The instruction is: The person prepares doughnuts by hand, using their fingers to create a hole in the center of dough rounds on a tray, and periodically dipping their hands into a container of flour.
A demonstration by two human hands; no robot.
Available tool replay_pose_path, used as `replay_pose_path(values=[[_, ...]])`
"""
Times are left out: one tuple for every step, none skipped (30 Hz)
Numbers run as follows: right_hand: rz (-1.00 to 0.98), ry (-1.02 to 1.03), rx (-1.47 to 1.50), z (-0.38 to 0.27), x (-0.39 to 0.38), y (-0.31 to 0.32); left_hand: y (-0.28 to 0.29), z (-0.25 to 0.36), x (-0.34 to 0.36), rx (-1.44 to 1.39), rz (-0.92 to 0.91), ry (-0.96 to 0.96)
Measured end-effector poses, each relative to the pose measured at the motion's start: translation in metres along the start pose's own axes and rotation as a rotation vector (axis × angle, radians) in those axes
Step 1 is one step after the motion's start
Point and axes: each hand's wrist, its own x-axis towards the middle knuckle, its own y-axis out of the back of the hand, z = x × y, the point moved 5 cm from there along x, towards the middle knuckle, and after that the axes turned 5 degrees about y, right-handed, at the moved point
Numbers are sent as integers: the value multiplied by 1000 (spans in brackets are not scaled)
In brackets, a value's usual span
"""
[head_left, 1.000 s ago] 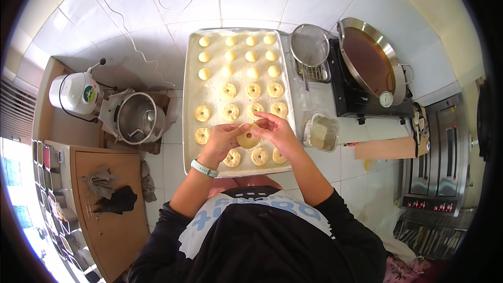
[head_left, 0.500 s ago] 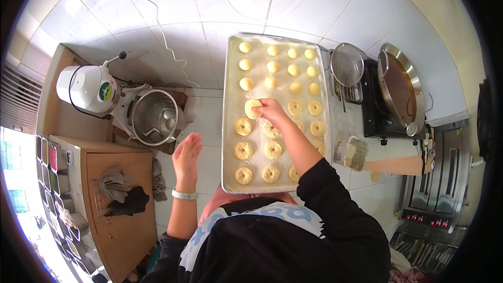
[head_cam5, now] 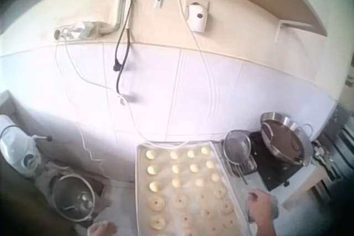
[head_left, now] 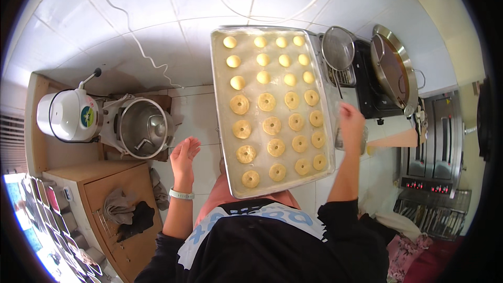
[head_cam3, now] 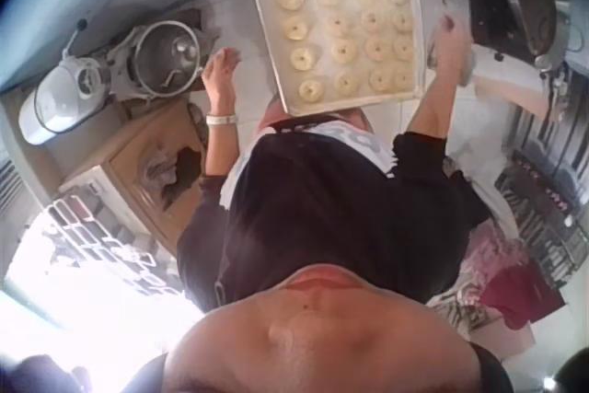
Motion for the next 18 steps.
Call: replay_pose_path(values=[[-23,-98,-115,34,-3,26,-8,-1,6,123,-6,-57],[-51,-196,-228,63,-6,45,-18,-6,13,127,-12,-47],[-53,-206,-234,87,-8,54,-34,-3,18,380,-57,-195],[-258,-222,-355,115,-13,48,-53,-1,22,631,-108,-343],[-463,-228,-465,131,-16,36,-69,1,27,634,-110,-343],[-464,-228,-463,145,-16,28,-94,9,24,927,-127,-641],[-520,-246,-581,154,-15,14,-117,11,18,1223,-138,-940],[-567,-268,-702,168,-19,4,-131,10,20,1227,-142,-943],[-498,-253,-663,189,-21,-2,-147,8,19,1330,-142,-1010],[-498,-253,-655,196,-22,-10,-157,5,21,1437,-134,-1078],[-415,-193,-606,200,-21,-14,-162,1,26,1465,-149,-1072],[-330,-136,-557,204,-20,-13,-166,1,29,1470,-151,-1079],[-336,-135,-553,205,-20,-12,-166,-1,33,1457,-163,-1086],[-398,-125,-548,206,-21,-9,-164,-2,35,1443,-177,-1095],[-459,-116,-542,206,-23,-6,-161,-2,37,1449,-176,-1093],[-461,-120,-543,206,-26,2,-153,-4,43,1380,-213,-994],[-435,-28,-457,199,-30,9,-148,-6,47,1311,-248,-895],[-408,63,-369,192,-32,17,-145,-9,46,1314,-252,-892]])
